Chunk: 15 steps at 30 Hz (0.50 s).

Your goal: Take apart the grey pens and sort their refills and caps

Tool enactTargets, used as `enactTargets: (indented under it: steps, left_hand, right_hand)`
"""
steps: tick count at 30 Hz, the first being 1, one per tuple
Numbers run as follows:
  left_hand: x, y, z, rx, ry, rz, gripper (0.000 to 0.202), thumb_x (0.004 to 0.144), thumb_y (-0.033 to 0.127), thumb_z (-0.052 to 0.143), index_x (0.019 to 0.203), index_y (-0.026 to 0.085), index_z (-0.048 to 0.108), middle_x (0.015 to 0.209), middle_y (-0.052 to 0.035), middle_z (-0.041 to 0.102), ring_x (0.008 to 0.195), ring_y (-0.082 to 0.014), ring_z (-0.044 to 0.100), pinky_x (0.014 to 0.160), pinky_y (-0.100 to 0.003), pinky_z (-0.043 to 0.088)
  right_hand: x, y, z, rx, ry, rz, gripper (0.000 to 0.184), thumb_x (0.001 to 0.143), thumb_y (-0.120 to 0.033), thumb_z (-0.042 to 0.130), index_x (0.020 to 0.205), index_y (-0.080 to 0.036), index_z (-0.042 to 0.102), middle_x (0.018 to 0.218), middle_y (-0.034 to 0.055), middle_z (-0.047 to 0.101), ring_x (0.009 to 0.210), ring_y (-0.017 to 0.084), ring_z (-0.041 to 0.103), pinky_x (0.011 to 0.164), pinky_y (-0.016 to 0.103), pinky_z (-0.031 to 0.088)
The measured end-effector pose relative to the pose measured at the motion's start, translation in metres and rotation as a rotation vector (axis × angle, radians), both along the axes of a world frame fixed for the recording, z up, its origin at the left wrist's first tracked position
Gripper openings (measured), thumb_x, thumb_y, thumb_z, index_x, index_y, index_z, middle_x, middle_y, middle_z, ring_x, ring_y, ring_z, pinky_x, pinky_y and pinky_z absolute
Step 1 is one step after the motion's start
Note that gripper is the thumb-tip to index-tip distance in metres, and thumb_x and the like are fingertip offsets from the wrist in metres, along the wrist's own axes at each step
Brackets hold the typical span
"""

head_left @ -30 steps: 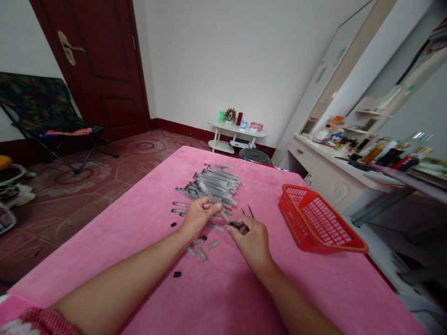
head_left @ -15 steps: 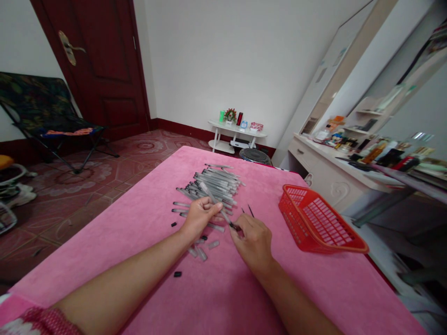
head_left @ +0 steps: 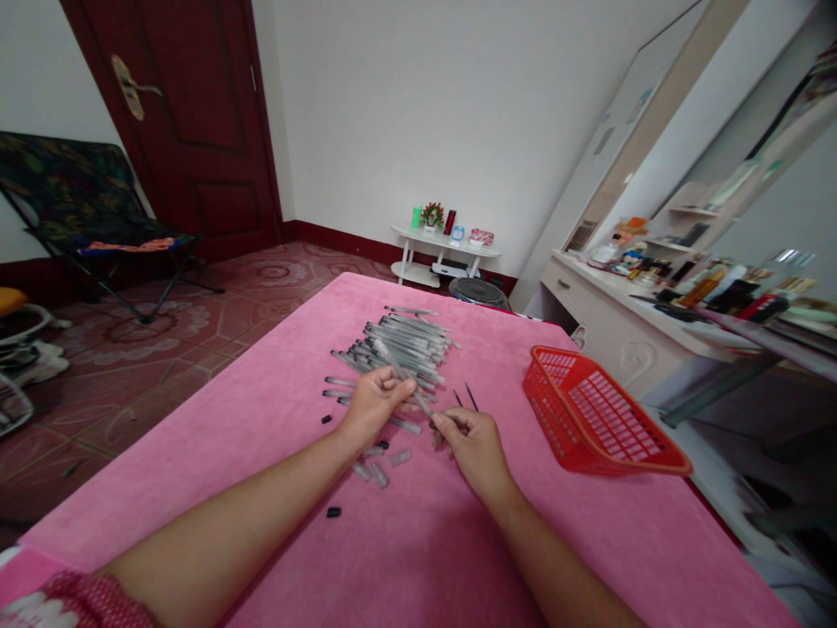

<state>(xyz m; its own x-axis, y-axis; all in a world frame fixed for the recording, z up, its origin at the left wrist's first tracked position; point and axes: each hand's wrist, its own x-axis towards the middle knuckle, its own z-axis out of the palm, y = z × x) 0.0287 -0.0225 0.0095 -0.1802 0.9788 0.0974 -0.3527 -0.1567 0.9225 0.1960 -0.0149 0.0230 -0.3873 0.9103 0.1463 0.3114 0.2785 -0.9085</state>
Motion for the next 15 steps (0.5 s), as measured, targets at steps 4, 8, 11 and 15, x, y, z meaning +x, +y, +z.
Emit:
enactTargets:
  steps: [4,8,11,15]
  left_hand:
    - [0.002,-0.0017,0.0031,-0.018,0.006,0.01,0.035,0.064,0.04,0.073,0.079,0.013,0.057,0.067,-0.0007,0.065,0.061,-0.016,0.065,0.059,-0.027,0.055]
    - [0.0009,-0.0012,0.0048,-0.036,0.013,0.034,0.036,0.062,0.04,0.074,0.077,0.013,0.056,0.065,0.0008,0.063,0.061,-0.014,0.064,0.057,-0.026,0.055]
    - [-0.0032,0.0014,0.0025,-0.03,0.019,0.075,0.036,0.063,0.041,0.074,0.074,0.013,0.055,0.064,0.002,0.061,0.057,-0.0118,0.062,0.057,-0.025,0.055]
    - [-0.0069,0.0028,0.0005,-0.006,0.023,0.09,0.034,0.067,0.042,0.07,0.074,0.013,0.054,0.064,0.0017,0.061,0.056,-0.0112,0.062,0.055,-0.023,0.054]
  right_hand:
    - [0.0007,0.0,-0.0022,0.013,0.009,-0.033,0.025,0.078,-0.033,0.056,0.06,-0.016,0.062,0.054,0.0006,0.06,0.049,0.012,0.052,0.047,0.024,0.04]
    - [-0.0002,-0.0019,-0.0004,0.096,-0.042,-0.094,0.014,0.072,-0.029,0.062,0.066,-0.017,0.064,0.059,0.0007,0.063,0.052,0.013,0.055,0.049,0.023,0.041]
    - [0.0005,-0.0044,0.0025,0.28,-0.202,-0.137,0.009,0.07,-0.027,0.064,0.068,-0.018,0.065,0.063,0.0004,0.065,0.054,0.012,0.055,0.053,0.023,0.041]
    - [0.0012,-0.0078,0.0038,0.438,-0.387,-0.105,0.008,0.072,-0.026,0.061,0.067,-0.02,0.063,0.062,-0.001,0.063,0.054,0.011,0.054,0.053,0.022,0.038]
